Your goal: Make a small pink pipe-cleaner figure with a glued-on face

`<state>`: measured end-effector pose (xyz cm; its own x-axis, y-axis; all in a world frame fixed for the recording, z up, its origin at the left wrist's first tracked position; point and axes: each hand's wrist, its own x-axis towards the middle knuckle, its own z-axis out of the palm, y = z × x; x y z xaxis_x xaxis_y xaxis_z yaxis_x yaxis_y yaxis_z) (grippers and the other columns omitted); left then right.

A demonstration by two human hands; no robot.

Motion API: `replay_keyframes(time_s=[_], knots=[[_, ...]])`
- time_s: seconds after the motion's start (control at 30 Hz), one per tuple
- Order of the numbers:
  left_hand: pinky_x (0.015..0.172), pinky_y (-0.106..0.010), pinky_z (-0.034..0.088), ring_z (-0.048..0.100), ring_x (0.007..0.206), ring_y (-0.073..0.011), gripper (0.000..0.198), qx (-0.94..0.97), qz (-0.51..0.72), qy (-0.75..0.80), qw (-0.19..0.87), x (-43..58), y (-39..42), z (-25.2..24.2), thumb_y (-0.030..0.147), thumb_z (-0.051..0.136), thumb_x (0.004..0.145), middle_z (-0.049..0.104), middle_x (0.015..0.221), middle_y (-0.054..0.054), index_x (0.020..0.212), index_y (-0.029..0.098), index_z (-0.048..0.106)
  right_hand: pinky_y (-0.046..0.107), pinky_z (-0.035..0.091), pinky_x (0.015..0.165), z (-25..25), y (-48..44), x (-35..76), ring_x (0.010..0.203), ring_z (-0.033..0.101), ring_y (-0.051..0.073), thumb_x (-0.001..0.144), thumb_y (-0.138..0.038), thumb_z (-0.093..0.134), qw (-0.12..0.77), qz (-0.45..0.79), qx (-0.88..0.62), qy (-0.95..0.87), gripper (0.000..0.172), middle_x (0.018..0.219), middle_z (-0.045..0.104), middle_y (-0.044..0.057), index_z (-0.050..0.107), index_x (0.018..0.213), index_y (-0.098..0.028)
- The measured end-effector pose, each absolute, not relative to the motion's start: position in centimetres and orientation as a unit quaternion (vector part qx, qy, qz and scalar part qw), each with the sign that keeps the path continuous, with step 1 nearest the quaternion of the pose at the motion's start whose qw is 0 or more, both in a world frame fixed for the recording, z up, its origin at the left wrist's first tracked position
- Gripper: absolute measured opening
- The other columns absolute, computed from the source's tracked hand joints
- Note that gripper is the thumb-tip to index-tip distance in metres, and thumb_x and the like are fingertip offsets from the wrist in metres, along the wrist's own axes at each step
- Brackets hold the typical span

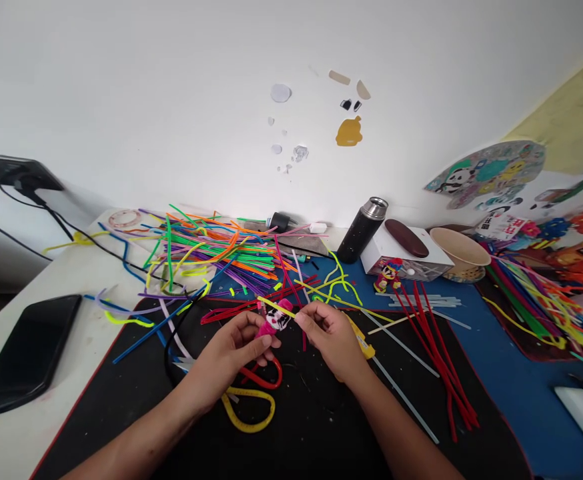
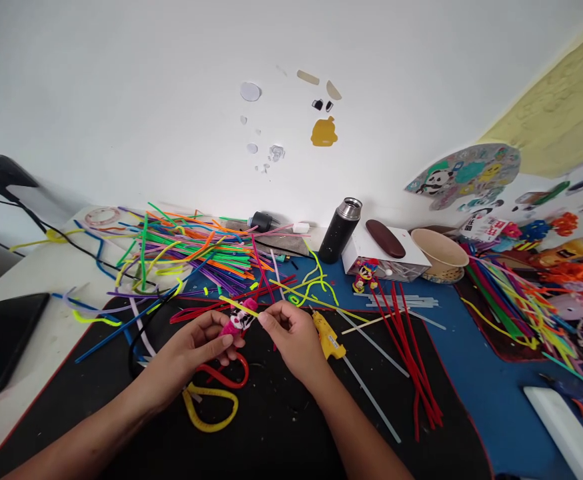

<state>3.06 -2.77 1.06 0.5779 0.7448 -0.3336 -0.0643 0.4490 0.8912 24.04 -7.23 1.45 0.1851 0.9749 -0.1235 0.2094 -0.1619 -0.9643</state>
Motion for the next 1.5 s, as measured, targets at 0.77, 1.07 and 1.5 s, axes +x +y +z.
replay_keyframes(time_s=[0.77,1.07,1.5], knots=[[0.068,-0.026,0.054,0.069,0.075,-0.0147,0.046,0.434,0.265,0.368,0.779,3.58,-2.62,0.54,0.047,0.089,0.079,0.078,0.092,-0.005,0.096,0.019,0.056,0.028,0.043,0.064,1.58,-6.90,24.30,0.069,0.054,0.016,0.090,-0.046,0.071,0.447,0.441,-0.606,-0.489,0.025,0.075,0.062,-0.001,0.070,0.084,-0.021],[0.068,-0.026,0.054,0.070,0.074,-0.0145,0.047,0.424,0.269,0.366,0.783,3.78,-2.93,0.66,0.046,0.090,0.078,0.077,0.092,-0.004,0.097,0.019,0.056,0.027,0.041,0.063,1.34,-6.72,24.42,0.067,0.051,0.015,0.092,-0.045,0.069,0.437,0.435,-0.609,-0.499,0.026,0.072,0.059,-0.002,0.069,0.084,-0.020],[0.069,-0.025,0.052,0.064,0.074,-0.0126,0.047,0.474,0.267,0.363,0.756,3.96,-2.90,0.27,0.051,0.086,0.081,0.072,0.089,-0.001,0.096,0.020,0.054,0.030,0.046,0.071,1.08,-6.71,24.71,0.077,0.060,0.018,0.092,-0.043,0.071,0.435,0.465,-0.602,-0.482,0.026,0.084,0.065,0.001,0.073,0.103,-0.020]])
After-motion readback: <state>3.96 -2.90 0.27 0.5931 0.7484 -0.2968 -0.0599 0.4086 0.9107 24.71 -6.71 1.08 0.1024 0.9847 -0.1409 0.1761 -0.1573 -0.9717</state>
